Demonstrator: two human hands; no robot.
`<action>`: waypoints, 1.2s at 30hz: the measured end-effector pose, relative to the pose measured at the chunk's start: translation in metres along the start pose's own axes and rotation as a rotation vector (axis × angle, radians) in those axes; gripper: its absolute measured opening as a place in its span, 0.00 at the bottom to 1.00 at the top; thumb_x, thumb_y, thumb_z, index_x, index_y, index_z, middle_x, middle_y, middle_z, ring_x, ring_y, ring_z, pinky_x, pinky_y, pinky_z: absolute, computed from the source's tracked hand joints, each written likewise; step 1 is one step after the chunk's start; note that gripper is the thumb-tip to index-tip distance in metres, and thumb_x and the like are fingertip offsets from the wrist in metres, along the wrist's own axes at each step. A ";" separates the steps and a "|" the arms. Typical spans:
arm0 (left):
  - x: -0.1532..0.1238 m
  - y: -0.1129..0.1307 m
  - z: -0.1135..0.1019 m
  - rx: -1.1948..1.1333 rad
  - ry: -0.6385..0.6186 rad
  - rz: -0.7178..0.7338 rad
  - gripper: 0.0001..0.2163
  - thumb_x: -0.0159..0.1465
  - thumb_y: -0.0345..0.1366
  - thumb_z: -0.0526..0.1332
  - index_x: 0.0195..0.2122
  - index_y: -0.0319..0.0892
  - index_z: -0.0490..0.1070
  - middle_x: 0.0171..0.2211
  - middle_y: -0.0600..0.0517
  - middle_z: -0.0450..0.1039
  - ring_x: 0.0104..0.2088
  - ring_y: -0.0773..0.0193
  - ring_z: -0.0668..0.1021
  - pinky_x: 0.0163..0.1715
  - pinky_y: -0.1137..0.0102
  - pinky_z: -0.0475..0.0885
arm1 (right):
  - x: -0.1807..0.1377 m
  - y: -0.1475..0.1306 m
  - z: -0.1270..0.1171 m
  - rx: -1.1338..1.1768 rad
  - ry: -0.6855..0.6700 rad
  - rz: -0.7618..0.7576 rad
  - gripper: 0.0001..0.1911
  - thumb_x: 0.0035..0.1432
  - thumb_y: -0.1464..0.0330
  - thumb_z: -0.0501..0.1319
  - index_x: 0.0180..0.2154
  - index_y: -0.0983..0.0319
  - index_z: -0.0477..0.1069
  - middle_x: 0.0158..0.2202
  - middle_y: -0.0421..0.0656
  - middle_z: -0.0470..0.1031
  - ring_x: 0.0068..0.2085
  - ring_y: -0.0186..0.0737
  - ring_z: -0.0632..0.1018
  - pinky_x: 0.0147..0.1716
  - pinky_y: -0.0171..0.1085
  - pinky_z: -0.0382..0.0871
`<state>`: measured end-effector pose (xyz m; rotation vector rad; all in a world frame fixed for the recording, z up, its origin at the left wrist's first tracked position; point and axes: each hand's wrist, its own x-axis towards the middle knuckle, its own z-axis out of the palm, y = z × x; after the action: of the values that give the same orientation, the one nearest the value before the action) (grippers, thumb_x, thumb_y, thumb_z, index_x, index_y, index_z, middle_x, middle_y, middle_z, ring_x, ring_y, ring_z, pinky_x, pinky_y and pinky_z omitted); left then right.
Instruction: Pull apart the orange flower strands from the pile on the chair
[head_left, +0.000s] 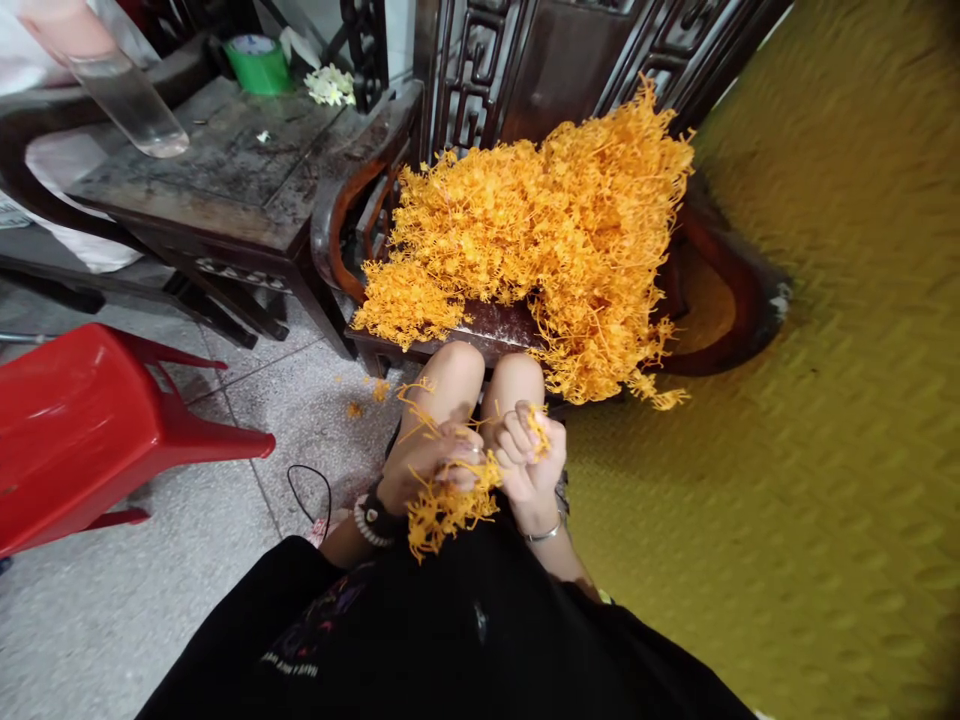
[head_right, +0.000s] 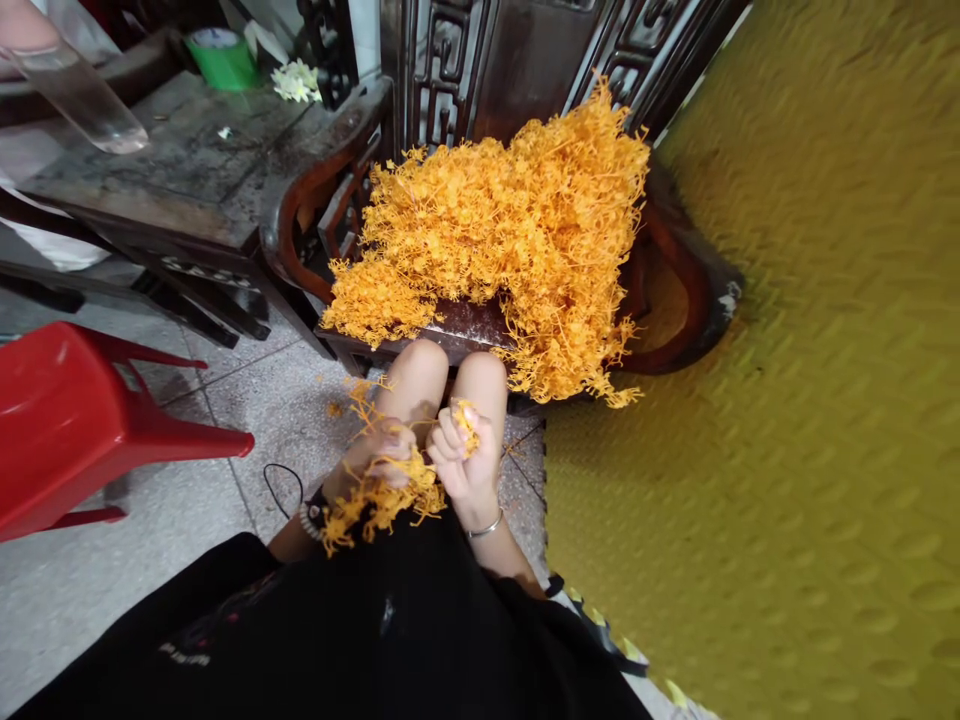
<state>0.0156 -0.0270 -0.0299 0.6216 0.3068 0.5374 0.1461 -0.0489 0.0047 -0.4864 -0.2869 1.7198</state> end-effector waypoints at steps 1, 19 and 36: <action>0.000 -0.003 0.002 0.022 0.015 0.010 0.24 0.51 0.51 0.67 0.17 0.42 0.54 0.10 0.63 0.48 0.10 0.78 0.52 0.13 0.76 0.51 | 0.000 -0.003 0.001 -0.002 -0.018 -0.020 0.24 0.54 0.67 0.62 0.18 0.60 0.47 0.12 0.29 0.45 0.14 0.25 0.42 0.11 0.24 0.47; -0.015 0.015 -0.012 0.381 0.469 0.372 0.22 0.58 0.50 0.63 0.17 0.40 0.61 0.14 0.58 0.58 0.16 0.74 0.59 0.19 0.73 0.53 | 0.016 0.003 -0.002 -0.569 0.115 -0.124 0.21 0.56 0.62 0.61 0.17 0.61 0.54 0.14 0.33 0.52 0.16 0.26 0.51 0.16 0.31 0.45; -0.009 0.008 -0.018 0.349 0.452 0.234 0.17 0.57 0.49 0.63 0.24 0.38 0.72 0.19 0.55 0.67 0.17 0.73 0.62 0.18 0.75 0.55 | 0.014 0.020 -0.026 -0.832 0.021 0.091 0.20 0.58 0.52 0.60 0.26 0.62 0.69 0.22 0.36 0.65 0.23 0.30 0.60 0.23 0.32 0.53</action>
<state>-0.0026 -0.0181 -0.0374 0.8778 0.7717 0.8607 0.1393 -0.0417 -0.0290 -1.1283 -0.9907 1.6275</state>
